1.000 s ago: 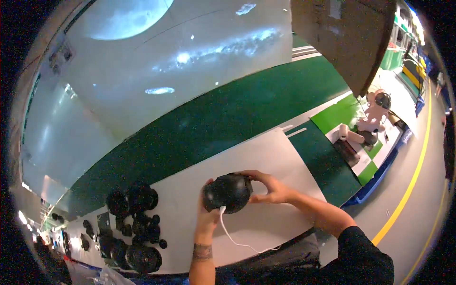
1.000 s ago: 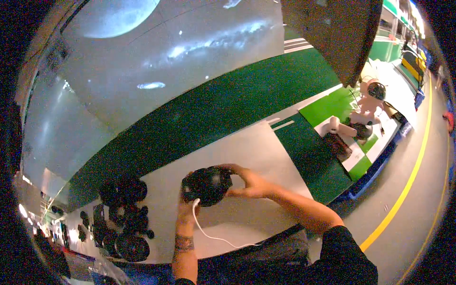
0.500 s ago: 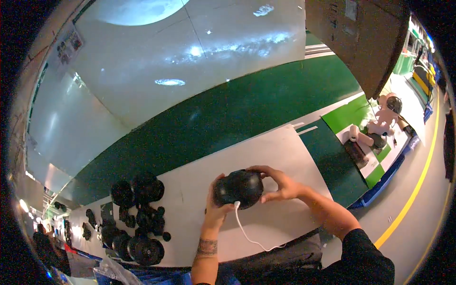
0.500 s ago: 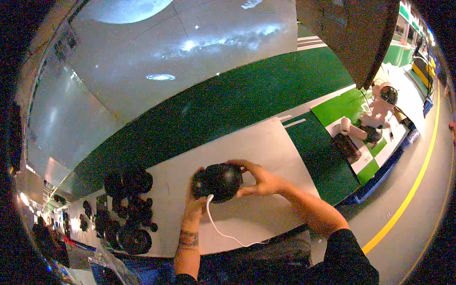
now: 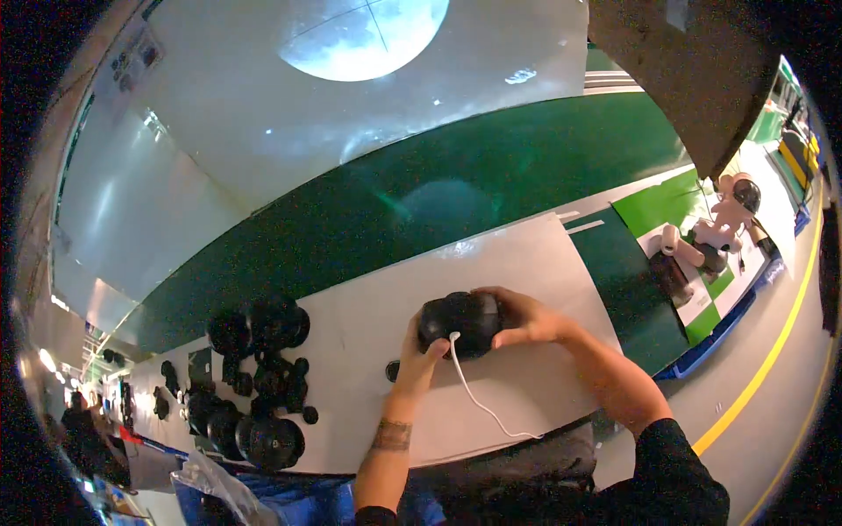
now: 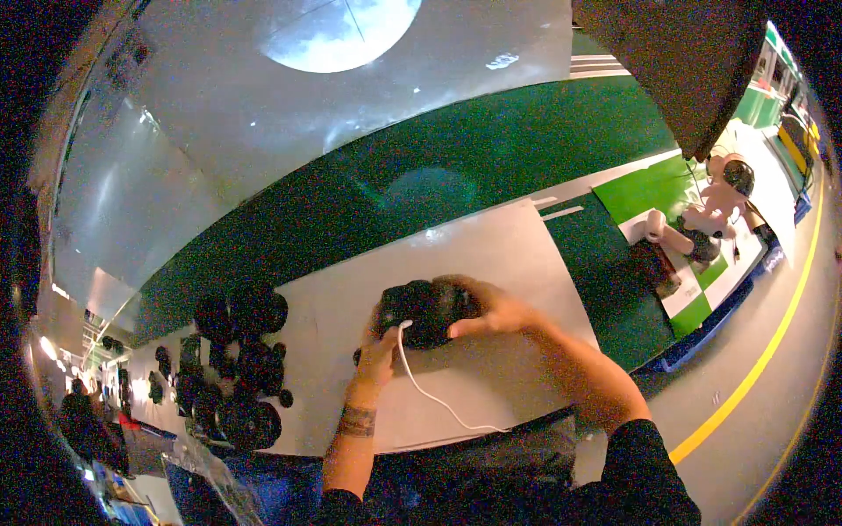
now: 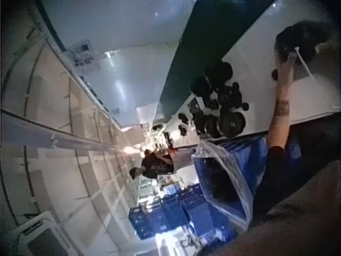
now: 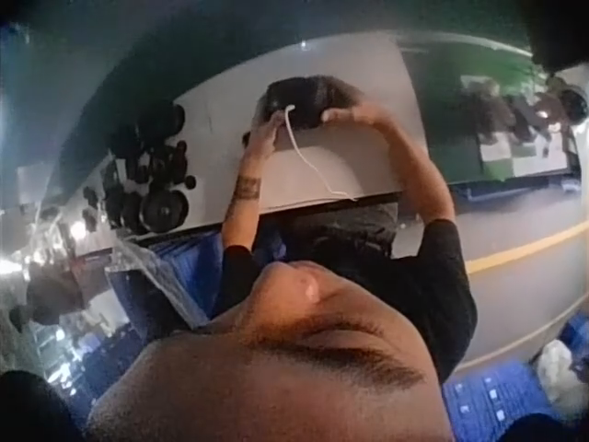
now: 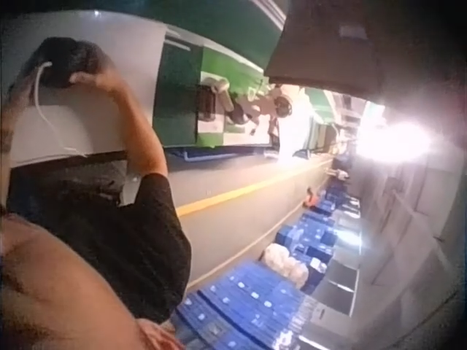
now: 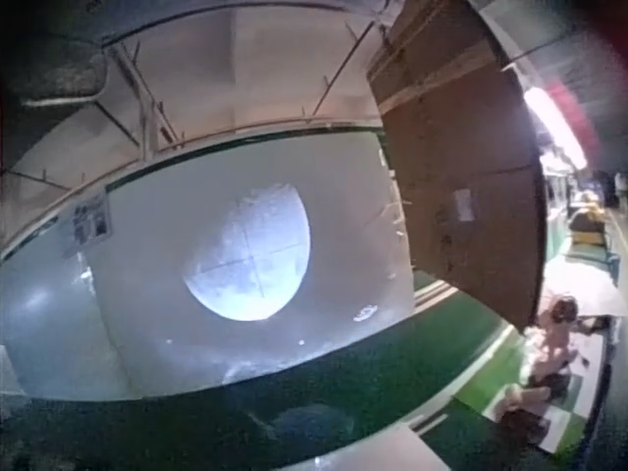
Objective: Assembling and testing spherical light projectors on a factory production line.
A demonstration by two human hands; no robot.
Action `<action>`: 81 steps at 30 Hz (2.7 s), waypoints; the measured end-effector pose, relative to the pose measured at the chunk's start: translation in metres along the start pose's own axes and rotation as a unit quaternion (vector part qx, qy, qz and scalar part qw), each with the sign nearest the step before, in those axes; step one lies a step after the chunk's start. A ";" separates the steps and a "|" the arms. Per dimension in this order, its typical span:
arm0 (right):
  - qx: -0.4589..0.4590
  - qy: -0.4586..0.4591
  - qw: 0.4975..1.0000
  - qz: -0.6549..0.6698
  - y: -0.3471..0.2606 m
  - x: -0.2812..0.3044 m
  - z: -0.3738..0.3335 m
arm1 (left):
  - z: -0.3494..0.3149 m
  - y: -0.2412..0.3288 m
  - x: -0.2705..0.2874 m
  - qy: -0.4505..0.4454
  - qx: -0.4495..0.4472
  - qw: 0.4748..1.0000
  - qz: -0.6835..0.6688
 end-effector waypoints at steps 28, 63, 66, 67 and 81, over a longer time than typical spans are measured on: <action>0.030 0.079 0.985 -0.149 -0.023 0.008 -0.020 | -0.014 0.000 -0.026 -0.028 -0.047 0.998 -0.028; 0.036 0.069 0.971 -0.227 -0.041 -0.025 -0.010 | -0.016 0.005 0.020 -0.089 0.059 0.994 0.025; 0.041 0.065 0.966 -0.247 -0.041 -0.024 -0.013 | -0.013 -0.001 0.022 -0.090 0.071 0.993 0.029; 0.037 0.071 0.964 -0.253 -0.042 -0.022 -0.013 | -0.012 -0.006 0.023 -0.094 0.086 0.991 0.033; 0.352 0.161 0.755 -0.529 -0.076 -0.084 -0.018 | -0.023 0.031 -0.037 0.030 -0.267 0.896 0.354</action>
Point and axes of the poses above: each hand's wrist, its own z-axis towards the middle knuckle, its own x-axis out of the back of the hand, y = z × x, the point moved 4 cm from there along z, towards the middle knuckle, and after that the axes turned 6 degrees about z, right-handed, at the moved point
